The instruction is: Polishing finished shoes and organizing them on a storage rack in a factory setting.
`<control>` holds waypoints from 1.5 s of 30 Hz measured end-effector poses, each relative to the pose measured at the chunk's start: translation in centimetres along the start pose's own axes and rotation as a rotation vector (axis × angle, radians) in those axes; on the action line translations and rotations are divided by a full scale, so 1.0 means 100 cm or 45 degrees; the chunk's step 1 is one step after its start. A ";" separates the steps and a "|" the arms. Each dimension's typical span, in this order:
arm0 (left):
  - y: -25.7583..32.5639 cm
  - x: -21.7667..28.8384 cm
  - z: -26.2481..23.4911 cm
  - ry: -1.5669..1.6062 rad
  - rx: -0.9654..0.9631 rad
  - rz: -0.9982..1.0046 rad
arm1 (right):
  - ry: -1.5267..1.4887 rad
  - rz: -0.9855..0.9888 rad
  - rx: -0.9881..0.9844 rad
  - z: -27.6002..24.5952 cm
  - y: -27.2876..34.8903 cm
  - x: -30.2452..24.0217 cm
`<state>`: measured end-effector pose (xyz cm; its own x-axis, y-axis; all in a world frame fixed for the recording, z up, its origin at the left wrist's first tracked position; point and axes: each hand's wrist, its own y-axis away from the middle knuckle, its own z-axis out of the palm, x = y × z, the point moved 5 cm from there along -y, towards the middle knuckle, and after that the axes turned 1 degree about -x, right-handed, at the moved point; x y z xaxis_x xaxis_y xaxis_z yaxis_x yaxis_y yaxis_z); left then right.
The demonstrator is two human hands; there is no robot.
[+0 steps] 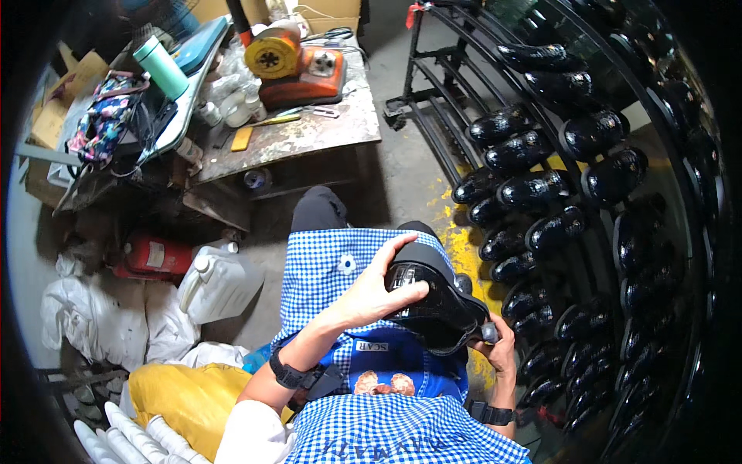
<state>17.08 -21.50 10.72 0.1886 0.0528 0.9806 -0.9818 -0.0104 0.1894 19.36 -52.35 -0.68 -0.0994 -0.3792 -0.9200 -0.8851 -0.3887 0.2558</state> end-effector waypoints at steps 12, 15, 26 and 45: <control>-0.031 -0.088 0.073 0.358 -0.398 -0.544 | -1.155 0.076 1.231 -0.057 0.065 0.090; -0.027 -0.134 0.088 0.385 -0.491 -0.691 | -1.012 0.063 1.602 -0.079 0.066 0.086; -0.032 -0.150 0.081 0.412 -0.391 -0.802 | -0.436 0.477 1.269 -0.168 -0.043 0.094; -0.031 -0.158 0.080 0.437 -0.370 -0.763 | -1.263 0.370 1.782 -0.188 0.032 0.136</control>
<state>17.34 -30.24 -4.98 0.7229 0.2755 0.6337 -0.6874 0.3797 0.6191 23.76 -74.52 -6.84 -0.0568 0.5250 -0.8492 -0.4274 0.7559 0.4959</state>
